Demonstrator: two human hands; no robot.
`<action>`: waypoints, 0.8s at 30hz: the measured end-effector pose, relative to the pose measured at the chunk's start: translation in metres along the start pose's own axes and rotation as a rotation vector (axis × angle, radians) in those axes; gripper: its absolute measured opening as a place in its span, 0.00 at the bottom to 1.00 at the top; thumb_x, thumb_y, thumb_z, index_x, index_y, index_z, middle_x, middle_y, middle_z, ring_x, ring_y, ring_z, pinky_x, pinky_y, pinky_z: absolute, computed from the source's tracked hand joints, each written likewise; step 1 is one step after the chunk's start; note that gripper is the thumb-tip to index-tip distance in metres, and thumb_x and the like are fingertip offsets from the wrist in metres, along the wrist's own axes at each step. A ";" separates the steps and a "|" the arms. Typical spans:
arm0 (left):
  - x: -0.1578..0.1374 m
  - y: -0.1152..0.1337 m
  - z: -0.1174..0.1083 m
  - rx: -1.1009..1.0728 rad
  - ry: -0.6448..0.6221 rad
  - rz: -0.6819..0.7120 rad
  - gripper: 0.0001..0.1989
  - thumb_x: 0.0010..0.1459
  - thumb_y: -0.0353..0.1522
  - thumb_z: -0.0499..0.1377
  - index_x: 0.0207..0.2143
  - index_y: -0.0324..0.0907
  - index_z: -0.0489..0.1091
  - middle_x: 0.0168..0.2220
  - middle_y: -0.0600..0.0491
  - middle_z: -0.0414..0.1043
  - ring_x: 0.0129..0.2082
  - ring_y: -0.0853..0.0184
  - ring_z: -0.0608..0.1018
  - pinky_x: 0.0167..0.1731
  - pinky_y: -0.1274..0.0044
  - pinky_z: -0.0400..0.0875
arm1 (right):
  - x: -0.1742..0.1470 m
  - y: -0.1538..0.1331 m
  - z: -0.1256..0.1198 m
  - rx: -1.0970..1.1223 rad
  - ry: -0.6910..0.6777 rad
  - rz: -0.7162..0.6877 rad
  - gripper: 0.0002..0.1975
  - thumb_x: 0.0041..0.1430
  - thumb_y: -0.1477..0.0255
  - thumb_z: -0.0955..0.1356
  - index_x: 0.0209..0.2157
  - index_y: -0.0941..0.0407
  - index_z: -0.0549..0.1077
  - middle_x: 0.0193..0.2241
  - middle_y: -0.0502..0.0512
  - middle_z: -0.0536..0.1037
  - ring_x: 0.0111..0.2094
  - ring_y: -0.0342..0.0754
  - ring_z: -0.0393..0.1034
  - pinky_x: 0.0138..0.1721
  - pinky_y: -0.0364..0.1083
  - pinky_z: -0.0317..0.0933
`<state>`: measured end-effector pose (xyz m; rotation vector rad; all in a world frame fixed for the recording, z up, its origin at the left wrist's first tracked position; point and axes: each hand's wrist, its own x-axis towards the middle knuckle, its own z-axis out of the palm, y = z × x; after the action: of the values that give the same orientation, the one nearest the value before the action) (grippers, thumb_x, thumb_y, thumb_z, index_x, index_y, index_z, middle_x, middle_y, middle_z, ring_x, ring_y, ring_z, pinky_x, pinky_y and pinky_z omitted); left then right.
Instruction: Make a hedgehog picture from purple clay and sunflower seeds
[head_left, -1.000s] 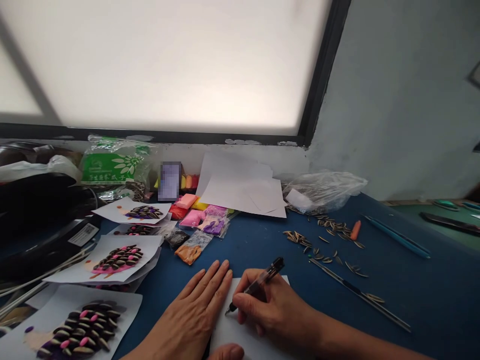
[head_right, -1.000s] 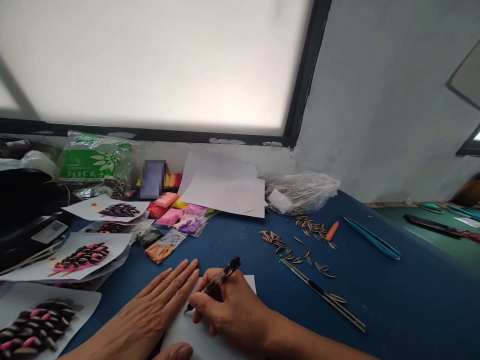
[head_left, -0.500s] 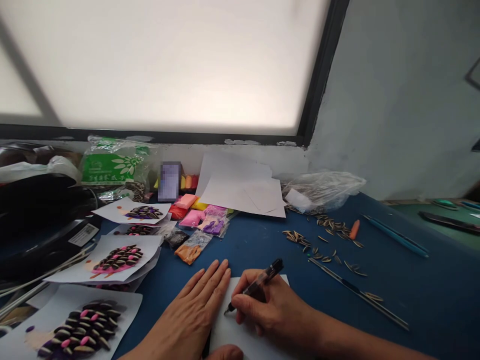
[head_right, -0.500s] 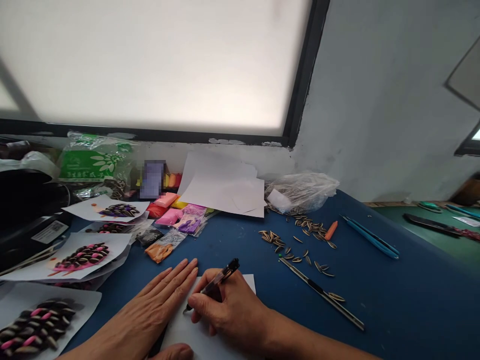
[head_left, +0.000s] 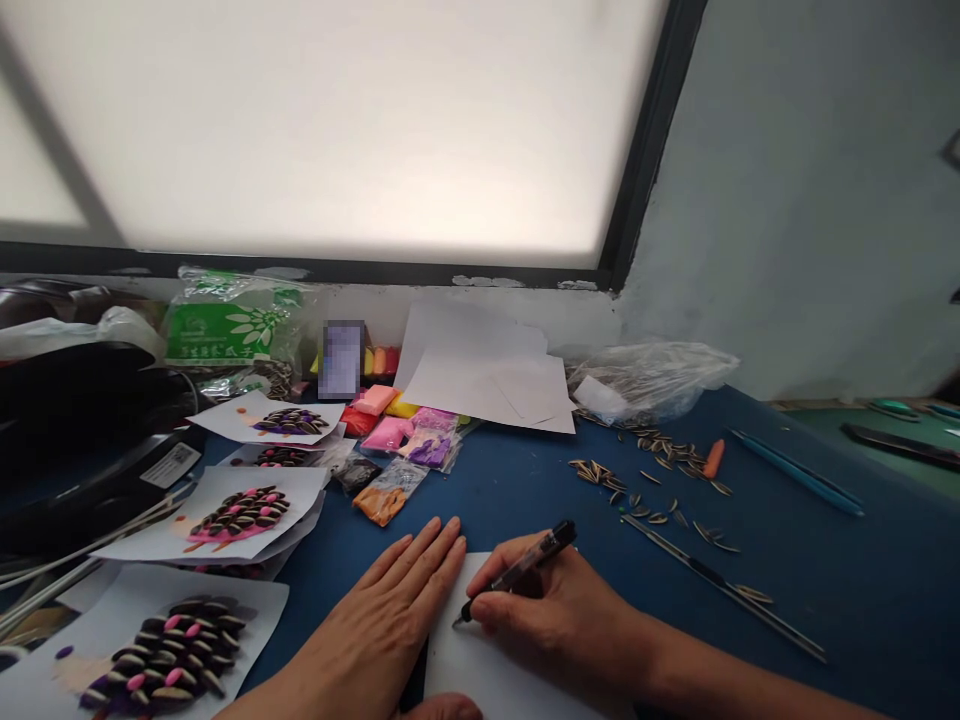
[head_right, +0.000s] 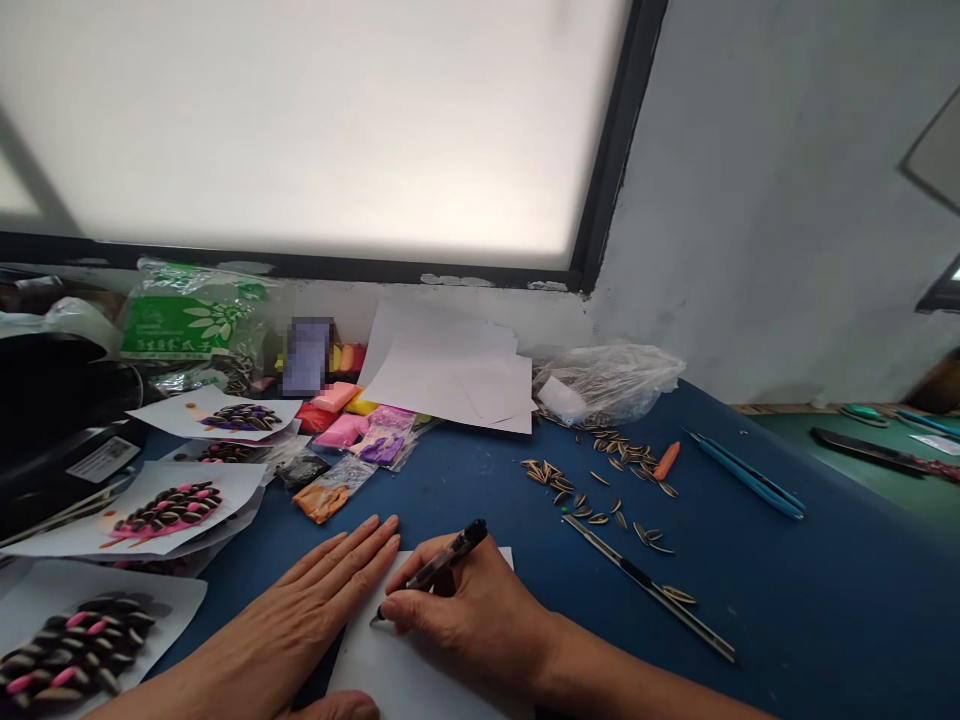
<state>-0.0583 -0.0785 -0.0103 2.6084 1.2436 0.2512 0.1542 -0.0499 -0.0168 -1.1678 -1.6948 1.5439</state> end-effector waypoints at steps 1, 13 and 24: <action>-0.001 0.000 0.000 -0.001 0.008 0.003 0.40 0.61 0.53 0.56 0.68 0.51 0.45 0.68 0.50 0.46 0.66 0.53 0.58 0.64 0.64 0.56 | 0.000 0.000 0.000 0.005 -0.004 0.007 0.06 0.51 0.69 0.72 0.31 0.57 0.77 0.28 0.52 0.80 0.33 0.49 0.75 0.37 0.45 0.67; 0.003 0.004 -0.005 -0.023 -0.059 -0.030 0.39 0.61 0.54 0.53 0.67 0.45 0.51 0.67 0.47 0.45 0.67 0.53 0.55 0.64 0.62 0.54 | -0.001 0.000 0.003 0.048 0.005 -0.003 0.05 0.52 0.71 0.71 0.30 0.59 0.77 0.26 0.52 0.79 0.31 0.46 0.73 0.34 0.43 0.65; 0.007 0.008 -0.010 -0.075 -0.135 -0.084 0.41 0.60 0.56 0.53 0.67 0.42 0.53 0.68 0.45 0.44 0.67 0.48 0.53 0.64 0.58 0.51 | -0.001 0.004 0.003 0.080 -0.001 -0.016 0.05 0.51 0.71 0.71 0.30 0.58 0.77 0.25 0.50 0.78 0.29 0.44 0.71 0.31 0.41 0.63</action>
<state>-0.0505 -0.0764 0.0025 2.4586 1.2679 0.1026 0.1525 -0.0521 -0.0209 -1.1102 -1.6242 1.5879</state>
